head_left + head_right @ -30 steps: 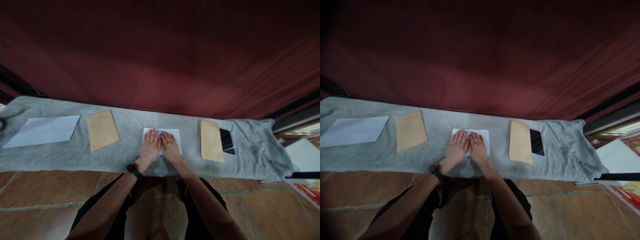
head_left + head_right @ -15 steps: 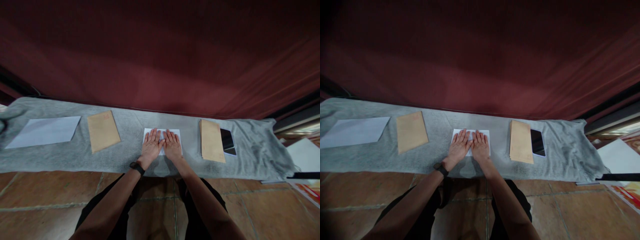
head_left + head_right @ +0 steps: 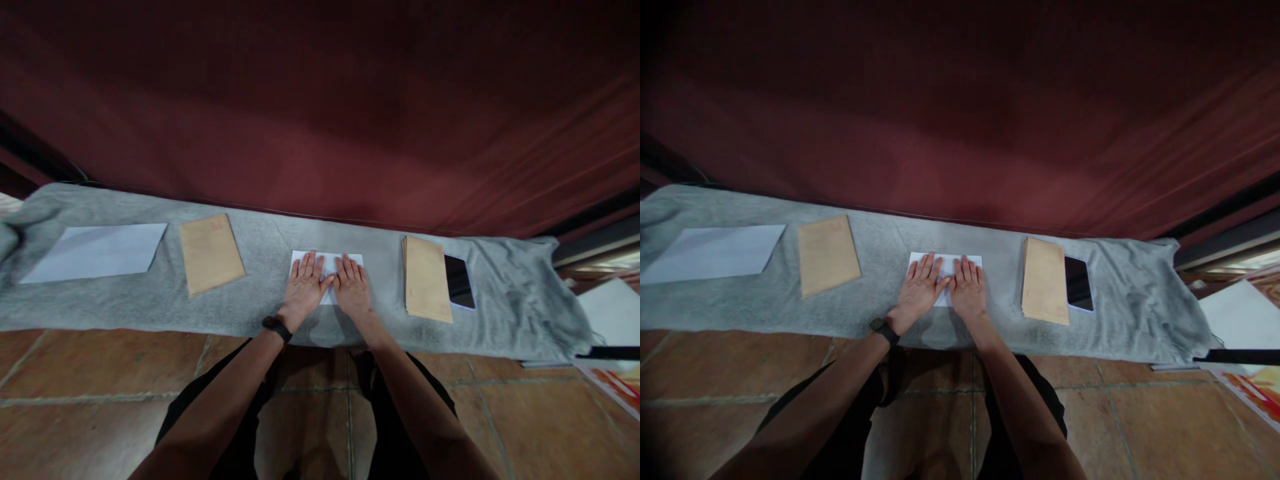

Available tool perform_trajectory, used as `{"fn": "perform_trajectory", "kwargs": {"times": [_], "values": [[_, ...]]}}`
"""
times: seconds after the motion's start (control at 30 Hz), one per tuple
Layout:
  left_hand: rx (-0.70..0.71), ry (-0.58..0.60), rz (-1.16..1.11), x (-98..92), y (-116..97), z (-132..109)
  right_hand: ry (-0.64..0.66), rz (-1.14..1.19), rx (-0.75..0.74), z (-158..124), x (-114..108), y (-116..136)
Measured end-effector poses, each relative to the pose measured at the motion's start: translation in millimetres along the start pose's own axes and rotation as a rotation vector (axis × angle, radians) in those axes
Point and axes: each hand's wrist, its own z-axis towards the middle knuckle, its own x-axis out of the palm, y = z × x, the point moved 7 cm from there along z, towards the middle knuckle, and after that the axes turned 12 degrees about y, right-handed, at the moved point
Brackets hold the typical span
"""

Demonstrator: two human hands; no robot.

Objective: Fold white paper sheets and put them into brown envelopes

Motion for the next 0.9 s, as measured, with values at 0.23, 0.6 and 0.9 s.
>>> {"fn": "perform_trajectory", "kwargs": {"times": [0.23,0.6,0.9], "values": [[-0.016,0.025,0.005,1.9,1,1,-0.010,-0.024,0.014,-4,-1,-6],[-0.027,0.051,0.005,2.6,0,2,-0.018,-0.051,0.023,-11,-4,-22],[-0.038,0.093,0.032,3.1,0,2,-0.001,-0.075,0.076,-18,-5,-41]]}}
